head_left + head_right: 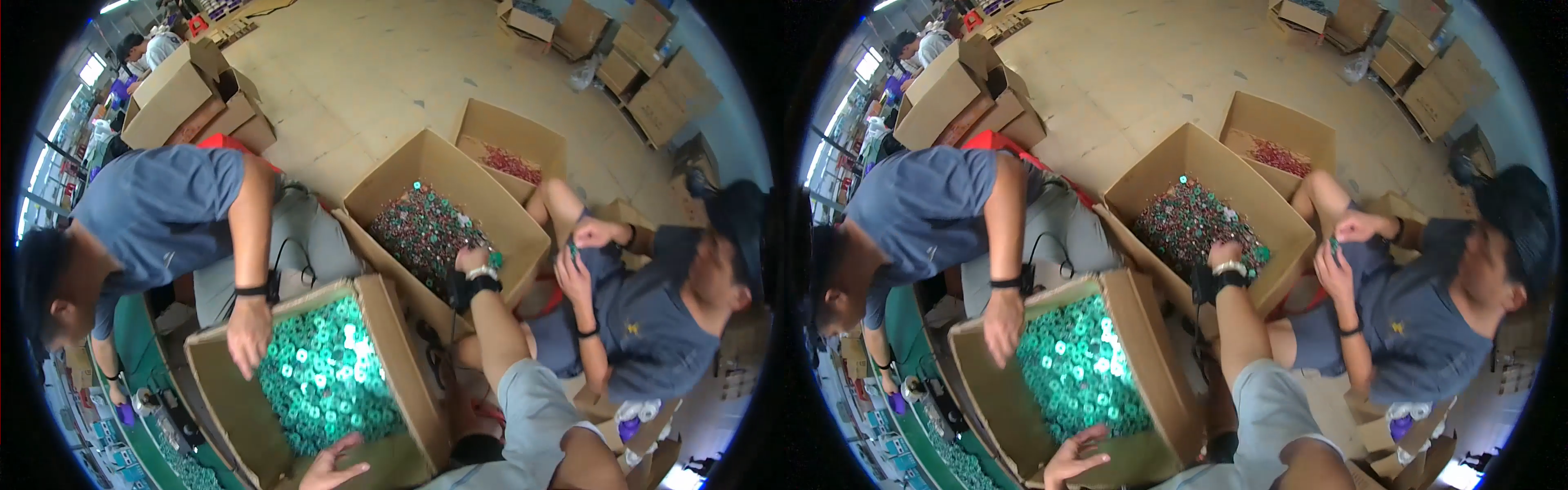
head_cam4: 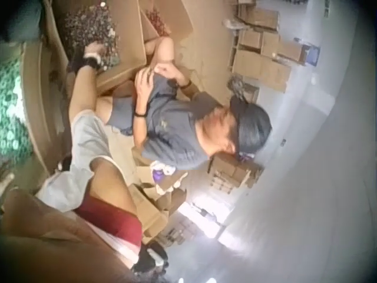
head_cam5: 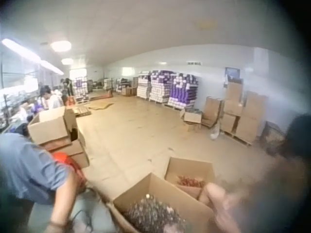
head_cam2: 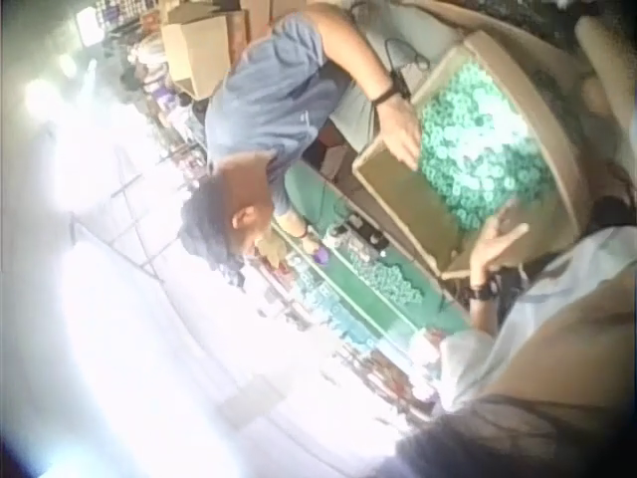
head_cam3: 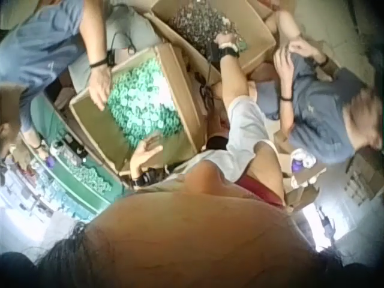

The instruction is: Soldering wires onto electronic components at an assembly line workbench.

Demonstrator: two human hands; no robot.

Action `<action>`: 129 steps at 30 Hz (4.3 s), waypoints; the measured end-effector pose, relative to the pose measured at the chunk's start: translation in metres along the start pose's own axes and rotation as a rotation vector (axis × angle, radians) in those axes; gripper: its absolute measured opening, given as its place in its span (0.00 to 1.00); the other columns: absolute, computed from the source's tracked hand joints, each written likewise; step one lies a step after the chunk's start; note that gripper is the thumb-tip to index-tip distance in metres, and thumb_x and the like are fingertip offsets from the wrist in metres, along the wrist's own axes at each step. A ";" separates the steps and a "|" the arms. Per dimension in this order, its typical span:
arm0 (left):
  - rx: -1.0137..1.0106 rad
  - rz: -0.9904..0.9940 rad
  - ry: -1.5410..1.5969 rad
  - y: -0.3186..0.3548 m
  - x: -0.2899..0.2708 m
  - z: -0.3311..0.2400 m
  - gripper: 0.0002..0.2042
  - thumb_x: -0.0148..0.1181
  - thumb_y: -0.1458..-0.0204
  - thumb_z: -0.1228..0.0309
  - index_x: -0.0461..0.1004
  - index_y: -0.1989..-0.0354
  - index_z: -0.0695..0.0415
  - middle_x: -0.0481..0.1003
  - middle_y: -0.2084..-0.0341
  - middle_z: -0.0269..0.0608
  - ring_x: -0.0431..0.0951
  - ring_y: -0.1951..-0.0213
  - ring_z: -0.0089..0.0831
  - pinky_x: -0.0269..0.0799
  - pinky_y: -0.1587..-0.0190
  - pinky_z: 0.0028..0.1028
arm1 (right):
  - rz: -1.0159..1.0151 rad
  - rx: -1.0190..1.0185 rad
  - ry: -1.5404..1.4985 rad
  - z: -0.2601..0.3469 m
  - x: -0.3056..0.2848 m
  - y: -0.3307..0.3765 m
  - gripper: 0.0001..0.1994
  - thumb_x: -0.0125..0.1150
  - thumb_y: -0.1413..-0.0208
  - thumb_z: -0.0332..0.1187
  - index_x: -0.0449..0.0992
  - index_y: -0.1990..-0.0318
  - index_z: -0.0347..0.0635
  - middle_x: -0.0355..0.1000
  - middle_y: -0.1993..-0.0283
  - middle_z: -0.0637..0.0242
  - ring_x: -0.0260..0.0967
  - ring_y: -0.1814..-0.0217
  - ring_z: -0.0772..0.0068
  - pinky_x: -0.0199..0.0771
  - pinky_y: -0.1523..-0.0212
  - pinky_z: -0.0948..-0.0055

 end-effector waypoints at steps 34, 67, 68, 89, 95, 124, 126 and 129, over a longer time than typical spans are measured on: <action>-0.290 -0.837 -0.631 -0.335 -0.038 0.038 0.35 0.62 0.60 0.66 0.51 0.45 0.66 0.65 0.58 0.63 0.68 0.57 0.55 0.67 0.57 0.38 | 0.533 0.408 0.024 -0.210 0.422 -0.030 0.53 0.72 0.79 0.51 0.51 0.43 0.38 0.46 0.39 0.53 0.54 0.44 0.44 0.59 0.46 0.54; -0.158 -0.901 -0.737 -0.265 -0.040 -0.051 0.35 0.63 0.63 0.69 0.51 0.47 0.70 0.64 0.61 0.63 0.69 0.62 0.55 0.67 0.59 0.40 | 1.039 0.858 -1.517 -0.127 0.303 0.014 0.05 0.55 0.56 0.22 0.70 0.71 0.30 0.71 0.76 0.58 0.62 0.84 0.79 0.62 0.84 0.86; -0.148 -0.916 -0.727 -0.259 -0.035 -0.064 0.35 0.63 0.63 0.69 0.51 0.48 0.70 0.64 0.61 0.63 0.69 0.62 0.55 0.67 0.59 0.40 | 1.005 0.888 -1.529 -0.126 0.285 0.017 0.04 0.55 0.57 0.22 0.70 0.71 0.30 0.70 0.76 0.58 0.62 0.84 0.79 0.62 0.84 0.85; 0.401 -1.334 -0.325 -0.060 -0.028 -0.100 0.20 0.58 0.58 0.66 0.64 0.57 0.62 0.69 0.69 0.50 0.71 0.71 0.43 0.68 0.69 0.35 | 1.432 0.340 -1.229 0.099 -0.177 0.197 0.25 0.60 0.65 0.21 0.64 0.53 0.34 0.70 0.64 0.58 0.68 0.74 0.79 0.64 0.81 0.87; 0.564 -1.300 0.229 0.092 -0.012 0.013 0.09 0.54 0.54 0.74 0.68 0.64 0.63 0.70 0.70 0.46 0.72 0.66 0.36 0.67 0.64 0.28 | 1.694 0.069 -0.801 0.166 -0.291 0.363 0.32 0.66 0.74 0.18 0.60 0.54 0.37 0.67 0.61 0.62 0.68 0.59 0.66 0.70 0.55 0.65; 0.019 -2.871 0.849 0.576 0.210 0.620 0.26 0.35 0.44 0.60 0.51 0.42 0.64 0.48 0.40 0.54 0.49 0.39 0.47 0.42 0.40 0.41 | 1.977 -1.811 -0.247 0.067 -0.239 1.294 0.31 0.67 0.67 0.27 0.61 0.51 0.36 0.59 0.50 0.54 0.57 0.45 0.59 0.58 0.46 0.69; 0.030 -2.887 0.839 0.579 0.205 0.628 0.25 0.35 0.45 0.60 0.51 0.42 0.64 0.47 0.40 0.55 0.48 0.39 0.49 0.42 0.40 0.41 | 1.943 -1.800 -0.306 0.062 -0.242 1.296 0.30 0.64 0.63 0.32 0.60 0.49 0.36 0.50 0.42 0.47 0.51 0.41 0.55 0.51 0.42 0.67; -0.053 -2.891 0.794 0.584 0.210 0.637 0.25 0.36 0.45 0.62 0.52 0.42 0.63 0.47 0.41 0.59 0.47 0.40 0.53 0.42 0.41 0.43 | 1.976 -1.805 -0.229 0.063 -0.253 1.290 0.25 0.60 0.58 0.33 0.62 0.49 0.38 0.49 0.40 0.46 0.52 0.41 0.55 0.52 0.42 0.66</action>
Point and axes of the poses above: each hand's wrist, its own y-axis away from the middle knuckle, its own x-axis out of the palm, z = x × y, the point moved 10 cm from there along -y, towards the middle knuckle
